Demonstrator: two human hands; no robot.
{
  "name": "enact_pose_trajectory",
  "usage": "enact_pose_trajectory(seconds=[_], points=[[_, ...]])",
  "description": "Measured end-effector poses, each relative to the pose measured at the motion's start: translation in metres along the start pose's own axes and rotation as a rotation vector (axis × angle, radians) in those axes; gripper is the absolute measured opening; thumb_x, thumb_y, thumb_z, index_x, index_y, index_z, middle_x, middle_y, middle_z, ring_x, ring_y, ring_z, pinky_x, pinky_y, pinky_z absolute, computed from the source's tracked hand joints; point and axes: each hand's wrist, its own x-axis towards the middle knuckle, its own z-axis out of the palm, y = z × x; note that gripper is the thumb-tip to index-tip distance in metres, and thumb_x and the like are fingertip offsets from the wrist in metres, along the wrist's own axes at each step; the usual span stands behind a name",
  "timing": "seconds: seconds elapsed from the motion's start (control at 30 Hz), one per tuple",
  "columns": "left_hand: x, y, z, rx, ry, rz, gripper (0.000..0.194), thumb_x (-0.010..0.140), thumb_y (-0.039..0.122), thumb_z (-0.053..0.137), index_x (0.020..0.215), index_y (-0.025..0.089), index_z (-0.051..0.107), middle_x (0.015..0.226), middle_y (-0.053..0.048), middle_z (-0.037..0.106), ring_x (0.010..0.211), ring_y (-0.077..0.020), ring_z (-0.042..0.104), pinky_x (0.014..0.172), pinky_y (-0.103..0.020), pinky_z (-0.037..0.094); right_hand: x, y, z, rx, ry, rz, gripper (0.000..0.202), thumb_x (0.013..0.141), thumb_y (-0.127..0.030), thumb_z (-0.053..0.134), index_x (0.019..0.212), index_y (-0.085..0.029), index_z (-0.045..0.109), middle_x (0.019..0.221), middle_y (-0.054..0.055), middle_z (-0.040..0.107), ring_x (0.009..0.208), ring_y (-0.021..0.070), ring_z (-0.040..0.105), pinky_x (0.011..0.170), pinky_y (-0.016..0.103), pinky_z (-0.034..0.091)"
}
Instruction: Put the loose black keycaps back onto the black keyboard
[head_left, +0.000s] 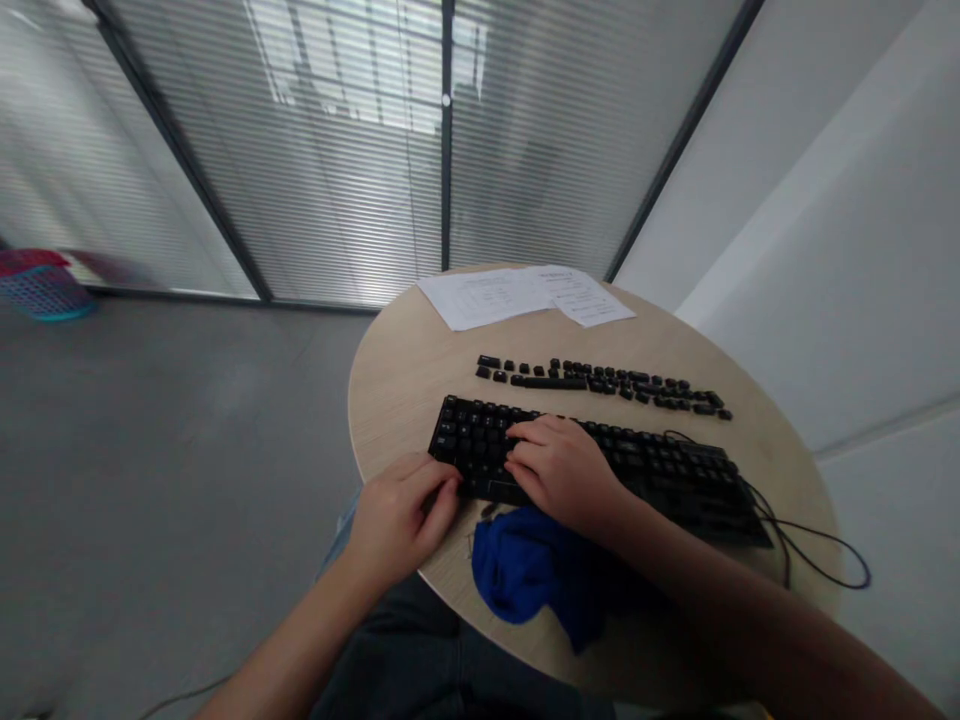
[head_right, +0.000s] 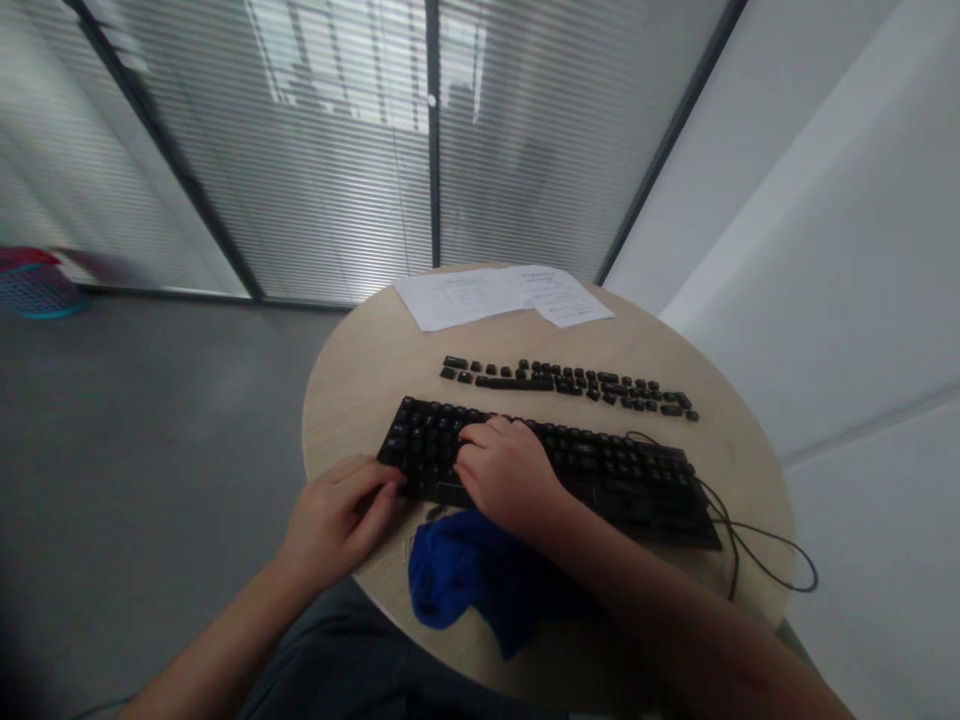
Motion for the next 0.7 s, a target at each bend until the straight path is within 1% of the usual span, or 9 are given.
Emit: enact_pose_trajectory(seconds=[0.13,0.27,0.4,0.47,0.5,0.57,0.6,0.63,0.7], points=[[0.002,0.003,-0.002,0.104,0.029,0.045,0.020,0.096,0.020,0.050,0.088,0.018,0.068,0.076,-0.004,0.067,0.071,-0.0180,0.061,0.063,-0.031,0.048,-0.005,0.002,0.003,0.054,0.053,0.015,0.016,0.094,-0.030,0.066,0.090,-0.023,0.080,0.122,0.002,0.070,0.107,0.0228,0.060,0.092,0.039,0.047],[0.014,0.008,-0.005,0.167,-0.009,0.041,0.021,0.097,0.023,0.051,0.090,0.018,0.070,0.083,-0.006,0.069,0.080,-0.0219,0.060,0.072,-0.037,0.051,-0.009,0.012,0.002,0.155,0.189,0.022,0.017,0.094,-0.027,0.064,0.088,-0.022,0.079,0.116,0.004,0.072,0.104,0.0202,0.063,0.095,0.037,0.048],[0.049,0.007,-0.008,0.182,-0.096,0.007,0.020,0.097,0.027,0.056,0.103,0.019,0.073,0.102,-0.009,0.070,0.097,-0.0266,0.061,0.089,-0.046,0.052,-0.005,0.029,-0.018,0.144,0.341,0.079,0.022,0.098,-0.028,0.058,0.090,-0.018,0.077,0.108,0.006,0.073,0.101,0.0195,0.065,0.094,0.035,0.049],[0.073,0.004,-0.007,0.173,-0.189,0.042,0.022,0.094,0.030,0.062,0.111,0.020,0.072,0.109,-0.010,0.070,0.103,-0.0276,0.061,0.095,-0.047,0.051,-0.003,0.039,-0.031,0.110,0.381,0.112,0.025,0.099,-0.030,0.056,0.089,-0.018,0.076,0.105,0.006,0.074,0.101,0.0197,0.065,0.094,0.034,0.048],[0.084,0.002,-0.006,0.161,-0.264,0.083,0.025,0.093,0.031,0.064,0.114,0.020,0.071,0.110,-0.009,0.070,0.105,-0.0274,0.062,0.097,-0.046,0.051,-0.002,0.045,-0.037,0.095,0.386,0.130,0.026,0.099,-0.031,0.056,0.089,-0.018,0.076,0.104,0.006,0.074,0.102,0.0198,0.065,0.095,0.034,0.047],[0.103,-0.004,-0.001,0.119,-0.429,0.179,0.029,0.090,0.032,0.068,0.117,0.021,0.070,0.111,-0.008,0.070,0.105,-0.0260,0.064,0.098,-0.043,0.051,0.000,0.058,-0.049,0.061,0.342,0.190,0.027,0.098,-0.033,0.055,0.086,-0.018,0.075,0.099,0.006,0.074,0.099,0.0197,0.065,0.092,0.033,0.046],[0.109,-0.007,0.003,0.098,-0.486,0.216,0.031,0.088,0.032,0.071,0.118,0.022,0.070,0.112,-0.007,0.070,0.106,-0.0260,0.065,0.099,-0.043,0.051,0.001,0.064,-0.055,0.041,0.286,0.240,0.030,0.098,-0.035,0.055,0.082,-0.018,0.073,0.093,0.006,0.074,0.093,0.0193,0.065,0.087,0.031,0.046],[0.113,-0.010,0.006,0.075,-0.520,0.242,0.033,0.087,0.032,0.072,0.119,0.022,0.070,0.114,-0.007,0.070,0.108,-0.0262,0.065,0.100,-0.043,0.050,0.003,0.071,-0.060,0.023,0.209,0.302,0.033,0.098,-0.037,0.055,0.077,-0.017,0.072,0.086,0.006,0.072,0.086,0.0185,0.064,0.080,0.030,0.044],[0.114,-0.016,0.015,0.017,-0.521,0.252,0.036,0.085,0.031,0.075,0.119,0.022,0.070,0.118,-0.008,0.070,0.112,-0.0268,0.064,0.103,-0.045,0.049,0.006,0.085,-0.067,0.000,0.038,0.436,0.041,0.098,-0.043,0.054,0.070,-0.017,0.068,0.073,0.005,0.068,0.071,0.0159,0.058,0.067,0.027,0.038]])
